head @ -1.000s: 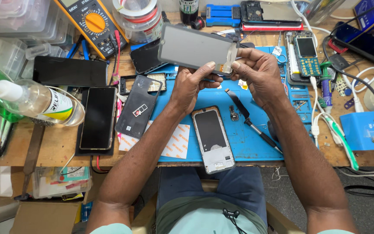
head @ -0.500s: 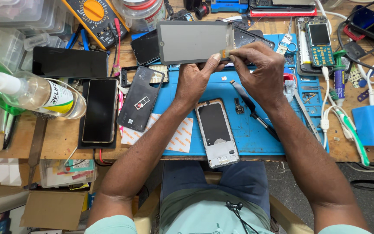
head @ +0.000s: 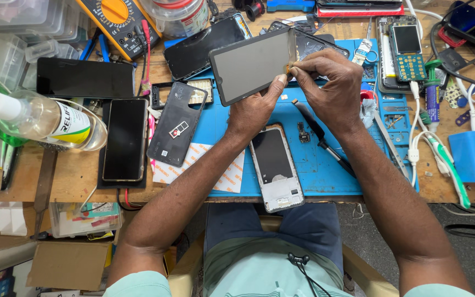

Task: The person works on a disassembled smartphone at a repair bench, handling the phone frame and a replacement screen assembly, then uses tweezers on small components. They test a small feature phone showing a charging icon, apply liquid from a spray bottle to a cloth, and wipe the phone frame and screen surfaces.

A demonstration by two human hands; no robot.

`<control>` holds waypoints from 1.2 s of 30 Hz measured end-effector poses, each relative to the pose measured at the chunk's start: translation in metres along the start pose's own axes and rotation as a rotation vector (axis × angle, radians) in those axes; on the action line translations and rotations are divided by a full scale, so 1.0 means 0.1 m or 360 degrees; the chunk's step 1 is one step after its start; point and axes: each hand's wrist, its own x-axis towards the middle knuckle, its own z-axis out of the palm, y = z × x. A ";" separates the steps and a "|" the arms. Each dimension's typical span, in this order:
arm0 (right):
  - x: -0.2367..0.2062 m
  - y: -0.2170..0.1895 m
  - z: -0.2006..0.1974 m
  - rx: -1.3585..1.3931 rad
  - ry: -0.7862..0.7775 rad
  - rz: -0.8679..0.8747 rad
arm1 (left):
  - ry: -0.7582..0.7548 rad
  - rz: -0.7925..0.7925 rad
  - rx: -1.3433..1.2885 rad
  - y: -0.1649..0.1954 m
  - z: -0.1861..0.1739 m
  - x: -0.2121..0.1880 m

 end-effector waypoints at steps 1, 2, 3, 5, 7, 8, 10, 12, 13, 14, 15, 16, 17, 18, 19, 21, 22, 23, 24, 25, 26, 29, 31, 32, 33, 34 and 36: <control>0.00 0.01 0.00 -0.0007 -0.0003 0.0000 | 0.0014 0.0027 0.0012 0.00 0.00 0.00; 0.00 0.01 0.00 -0.0014 -0.0006 0.0001 | 0.0027 0.0052 0.0024 0.00 0.00 -0.01; 0.00 0.02 0.00 -0.0020 -0.0010 0.0002 | 0.0041 0.0078 0.0036 0.00 0.00 -0.01; 0.00 0.03 0.00 0.0006 -0.0024 -0.0005 | 0.0039 0.0038 0.0021 0.00 0.00 -0.01; 0.00 0.04 0.01 0.0030 -0.0028 0.0002 | 0.0047 0.0044 0.0023 0.01 0.00 -0.01; 0.00 0.05 0.01 0.0041 -0.0026 0.0009 | 0.0060 0.0071 0.0032 0.01 0.00 -0.01; -0.01 0.07 0.01 0.0054 -0.0026 0.0011 | 0.0061 0.0083 0.0038 0.02 0.00 -0.01; -0.01 0.08 0.01 0.0053 -0.0025 0.0003 | 0.0033 0.0055 0.0031 0.03 0.00 -0.02; -0.01 0.08 0.01 0.0042 -0.0028 0.0012 | 0.0038 0.0069 0.0056 0.04 -0.01 -0.03; -0.01 0.09 0.01 0.0031 -0.0030 0.0021 | 0.0043 0.0083 0.0080 0.04 -0.01 -0.03; -0.01 0.09 0.01 0.0019 -0.0032 0.0031 | 0.0045 0.0097 0.0104 0.05 -0.01 -0.03; -0.01 0.09 0.01 0.0026 -0.0033 0.0036 | 0.0027 0.0071 0.0091 0.05 -0.01 -0.03; -0.01 0.09 0.01 0.0033 -0.0034 0.0040 | 0.0009 0.0046 0.0078 0.05 -0.01 -0.03; -0.01 0.09 0.01 0.0039 -0.0037 0.0043 | -0.0007 0.0021 0.0063 0.05 0.00 -0.03; -0.01 0.09 0.01 0.0038 -0.0033 0.0047 | 0.0000 0.0007 0.0097 0.04 0.00 -0.03; -0.01 0.08 0.01 0.0034 -0.0027 0.0056 | 0.0011 -0.0022 0.0164 0.00 0.02 -0.04; -0.01 0.07 0.01 0.0041 -0.0026 0.0076 | 0.0022 0.0100 0.0233 -0.03 0.03 -0.04; -0.01 0.06 0.01 0.0048 -0.0022 0.0094 | 0.0033 0.0226 0.0302 -0.07 0.04 -0.05; -0.01 0.06 0.01 0.0054 -0.0019 0.0114 | 0.0042 0.0350 0.0372 -0.11 0.05 -0.05; -0.01 0.05 0.01 0.0063 -0.0012 0.0119 | 0.0117 0.0628 0.0705 -0.16 0.07 -0.06; -0.01 0.05 0.01 0.0071 -0.0006 0.0123 | 0.0191 0.0906 0.1037 -0.21 0.08 -0.06; 0.00 0.06 0.01 0.0099 0.0002 0.0140 | 0.0178 0.1134 0.1413 -0.34 0.12 -0.07; 0.00 0.07 0.01 0.0108 0.0000 0.0153 | 0.0116 0.1087 0.1395 -0.38 0.15 -0.07; 0.00 0.08 0.00 0.0108 -0.0003 0.0159 | 0.0098 0.1066 0.1355 -0.38 0.16 -0.07; 0.00 0.09 0.00 0.0107 -0.0007 0.0166 | 0.0078 0.1044 0.1315 -0.37 0.16 -0.07; 0.00 0.09 0.00 0.0111 -0.0009 0.0188 | 0.0069 0.1038 0.1250 -0.35 0.16 -0.08; 0.00 0.10 0.00 0.0120 -0.0013 0.0236 | 0.0047 0.1022 0.1119 -0.28 0.13 -0.07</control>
